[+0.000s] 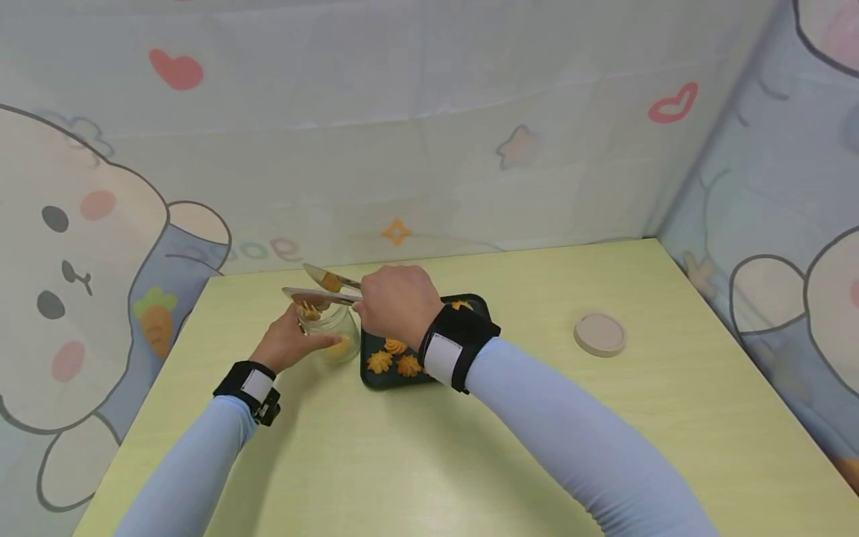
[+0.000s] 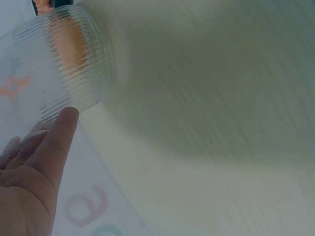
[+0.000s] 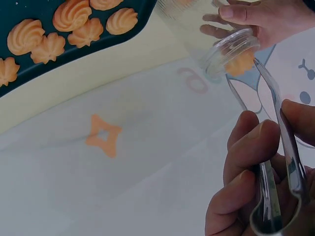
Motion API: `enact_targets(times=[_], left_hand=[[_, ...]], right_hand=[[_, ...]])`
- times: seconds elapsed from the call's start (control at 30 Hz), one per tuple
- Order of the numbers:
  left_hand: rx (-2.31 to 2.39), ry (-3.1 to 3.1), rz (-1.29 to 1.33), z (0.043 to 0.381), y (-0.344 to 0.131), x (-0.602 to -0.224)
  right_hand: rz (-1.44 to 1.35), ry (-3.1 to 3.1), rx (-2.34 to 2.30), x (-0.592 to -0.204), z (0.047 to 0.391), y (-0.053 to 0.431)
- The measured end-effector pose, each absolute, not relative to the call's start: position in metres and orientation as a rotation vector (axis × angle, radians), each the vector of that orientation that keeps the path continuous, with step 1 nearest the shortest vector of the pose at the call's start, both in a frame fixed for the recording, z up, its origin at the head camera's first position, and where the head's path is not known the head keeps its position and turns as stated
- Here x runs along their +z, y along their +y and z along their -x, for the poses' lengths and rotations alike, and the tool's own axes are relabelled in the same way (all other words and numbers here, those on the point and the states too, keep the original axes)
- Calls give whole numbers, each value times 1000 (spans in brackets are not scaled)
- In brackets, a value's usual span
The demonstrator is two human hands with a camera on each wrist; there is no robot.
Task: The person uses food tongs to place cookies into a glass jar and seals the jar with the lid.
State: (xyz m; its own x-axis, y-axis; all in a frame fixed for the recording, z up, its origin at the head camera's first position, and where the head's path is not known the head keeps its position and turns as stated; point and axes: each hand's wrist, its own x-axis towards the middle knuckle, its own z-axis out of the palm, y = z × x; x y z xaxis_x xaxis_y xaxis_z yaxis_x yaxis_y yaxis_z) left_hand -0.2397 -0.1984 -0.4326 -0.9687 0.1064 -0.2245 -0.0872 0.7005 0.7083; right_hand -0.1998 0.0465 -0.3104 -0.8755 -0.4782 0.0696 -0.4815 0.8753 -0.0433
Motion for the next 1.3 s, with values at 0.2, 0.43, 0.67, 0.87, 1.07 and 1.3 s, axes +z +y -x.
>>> enact_targets(times=[0.2, 0.43, 0.67, 0.87, 1.07, 1.3], left_hand=[[1121, 2692, -46, 239, -197, -432], [1124, 2707, -61, 238, -197, -433], [1130, 2706, -43, 237, -196, -433], [1144, 2695, -29, 234, -195, -432], [1148, 2701, -34, 234, -195, -432], [1151, 2708, -46, 235, -195, -433]], right_hand=[[-725, -2969, 98, -311, 201, 54], [-684, -2986, 143, -309, 202, 69], [-622, -3023, 168, -308, 204, 94], [-561, -3044, 187, -314, 206, 122], [-487, -3071, 196, -326, 205, 148], [-438, -3114, 190, -344, 201, 172]])
